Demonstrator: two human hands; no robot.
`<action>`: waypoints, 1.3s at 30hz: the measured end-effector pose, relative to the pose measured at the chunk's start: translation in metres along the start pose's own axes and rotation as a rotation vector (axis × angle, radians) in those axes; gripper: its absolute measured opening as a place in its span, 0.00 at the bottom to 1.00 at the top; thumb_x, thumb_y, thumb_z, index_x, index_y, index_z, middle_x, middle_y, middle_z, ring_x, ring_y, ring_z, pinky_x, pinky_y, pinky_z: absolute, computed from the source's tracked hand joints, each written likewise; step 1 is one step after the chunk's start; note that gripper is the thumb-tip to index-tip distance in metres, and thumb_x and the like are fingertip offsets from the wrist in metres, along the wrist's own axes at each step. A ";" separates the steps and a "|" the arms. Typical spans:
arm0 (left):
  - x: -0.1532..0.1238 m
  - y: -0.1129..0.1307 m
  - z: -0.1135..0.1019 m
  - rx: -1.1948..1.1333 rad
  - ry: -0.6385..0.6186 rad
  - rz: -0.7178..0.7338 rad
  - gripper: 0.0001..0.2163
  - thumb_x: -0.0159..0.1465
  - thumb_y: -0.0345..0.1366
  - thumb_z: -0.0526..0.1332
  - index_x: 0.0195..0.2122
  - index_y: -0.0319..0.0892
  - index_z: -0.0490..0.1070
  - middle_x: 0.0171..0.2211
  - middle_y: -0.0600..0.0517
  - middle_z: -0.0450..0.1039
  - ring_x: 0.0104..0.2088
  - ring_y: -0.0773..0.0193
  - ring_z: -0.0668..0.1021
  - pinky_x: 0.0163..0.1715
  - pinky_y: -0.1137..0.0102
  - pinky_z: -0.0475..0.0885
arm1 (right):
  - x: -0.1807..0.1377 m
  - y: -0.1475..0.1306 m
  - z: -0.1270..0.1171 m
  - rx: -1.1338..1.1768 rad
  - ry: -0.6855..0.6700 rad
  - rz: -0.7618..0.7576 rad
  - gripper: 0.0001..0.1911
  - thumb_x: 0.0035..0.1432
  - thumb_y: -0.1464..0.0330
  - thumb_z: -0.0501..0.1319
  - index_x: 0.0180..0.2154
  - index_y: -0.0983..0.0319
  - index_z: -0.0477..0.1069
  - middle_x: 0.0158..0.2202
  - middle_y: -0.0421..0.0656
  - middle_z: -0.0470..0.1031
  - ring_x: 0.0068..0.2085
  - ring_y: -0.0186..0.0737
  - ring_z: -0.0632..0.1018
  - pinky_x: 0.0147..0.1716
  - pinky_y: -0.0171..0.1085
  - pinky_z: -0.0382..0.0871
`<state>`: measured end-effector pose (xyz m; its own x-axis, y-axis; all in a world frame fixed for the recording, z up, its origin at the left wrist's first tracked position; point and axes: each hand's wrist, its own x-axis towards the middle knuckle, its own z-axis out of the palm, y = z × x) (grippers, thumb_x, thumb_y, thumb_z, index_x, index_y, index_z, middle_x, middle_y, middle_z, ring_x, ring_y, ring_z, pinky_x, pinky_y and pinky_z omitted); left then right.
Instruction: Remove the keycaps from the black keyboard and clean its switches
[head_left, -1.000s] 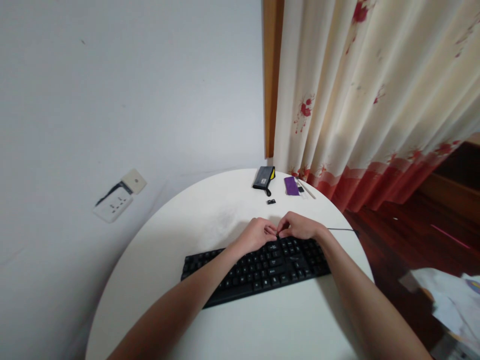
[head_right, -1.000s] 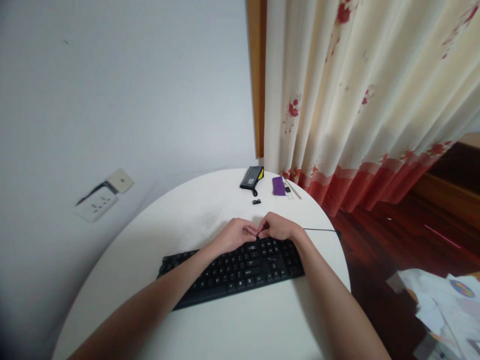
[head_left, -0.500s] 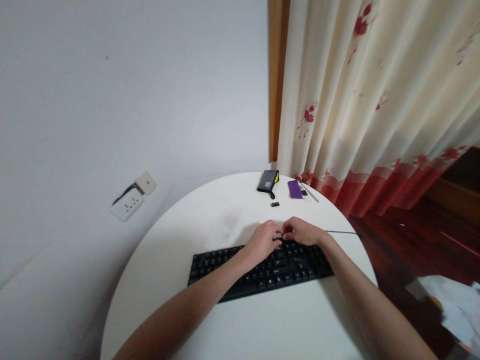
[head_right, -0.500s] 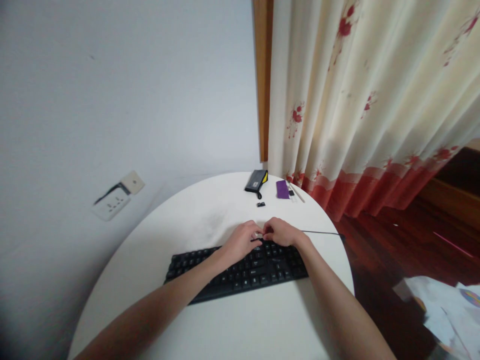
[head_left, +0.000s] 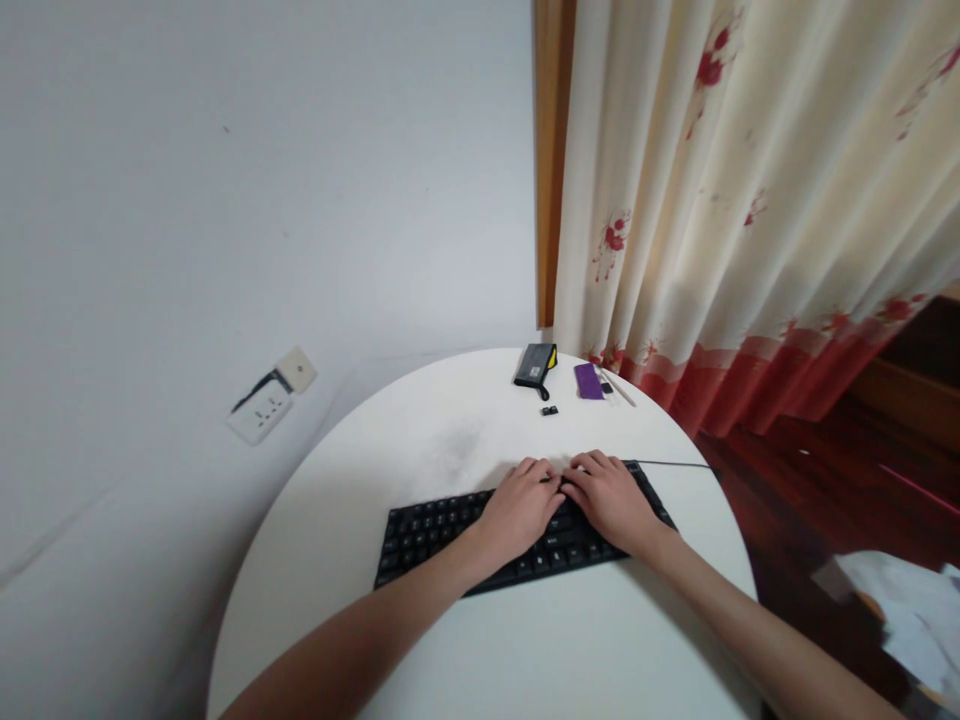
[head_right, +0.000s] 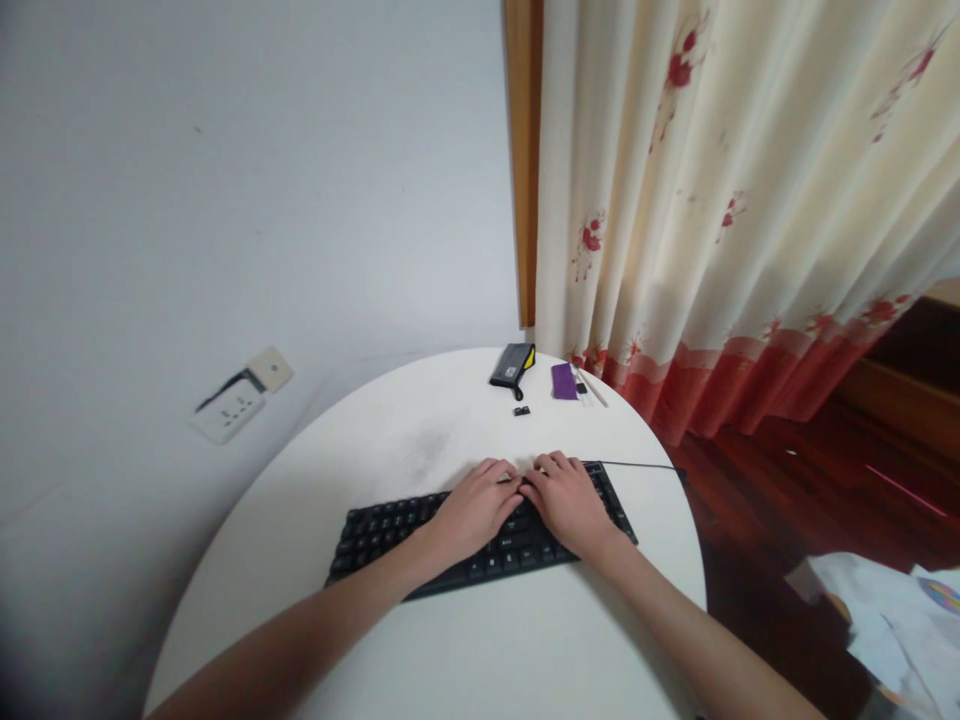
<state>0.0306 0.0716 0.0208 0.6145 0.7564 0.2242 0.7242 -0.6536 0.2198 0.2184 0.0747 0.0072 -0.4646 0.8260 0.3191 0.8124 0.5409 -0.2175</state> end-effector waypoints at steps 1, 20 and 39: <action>-0.002 0.001 0.000 -0.005 0.003 0.001 0.12 0.70 0.39 0.54 0.43 0.41 0.76 0.44 0.45 0.72 0.49 0.54 0.71 0.51 0.61 0.67 | -0.003 -0.003 -0.001 -0.037 0.003 -0.009 0.13 0.67 0.62 0.54 0.44 0.59 0.75 0.45 0.50 0.75 0.49 0.51 0.70 0.47 0.47 0.62; 0.131 -0.097 0.036 -0.212 0.141 -0.394 0.10 0.61 0.30 0.63 0.43 0.42 0.80 0.43 0.46 0.79 0.42 0.58 0.79 0.47 0.68 0.70 | 0.133 0.074 0.042 0.168 -0.054 0.278 0.13 0.60 0.75 0.58 0.45 0.63 0.77 0.45 0.51 0.77 0.47 0.44 0.77 0.45 0.34 0.64; 0.065 -0.023 0.022 -0.705 -0.052 -0.419 0.09 0.57 0.38 0.65 0.32 0.40 0.83 0.30 0.50 0.81 0.31 0.61 0.80 0.30 0.73 0.70 | 0.022 0.081 -0.008 0.698 -0.152 0.184 0.09 0.56 0.64 0.63 0.31 0.62 0.80 0.26 0.40 0.79 0.28 0.37 0.73 0.30 0.35 0.65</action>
<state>0.0602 0.1364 0.0095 0.3630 0.9305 -0.0494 0.5412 -0.1674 0.8241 0.2774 0.1355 0.0043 -0.4271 0.8986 0.1005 0.4919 0.3242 -0.8081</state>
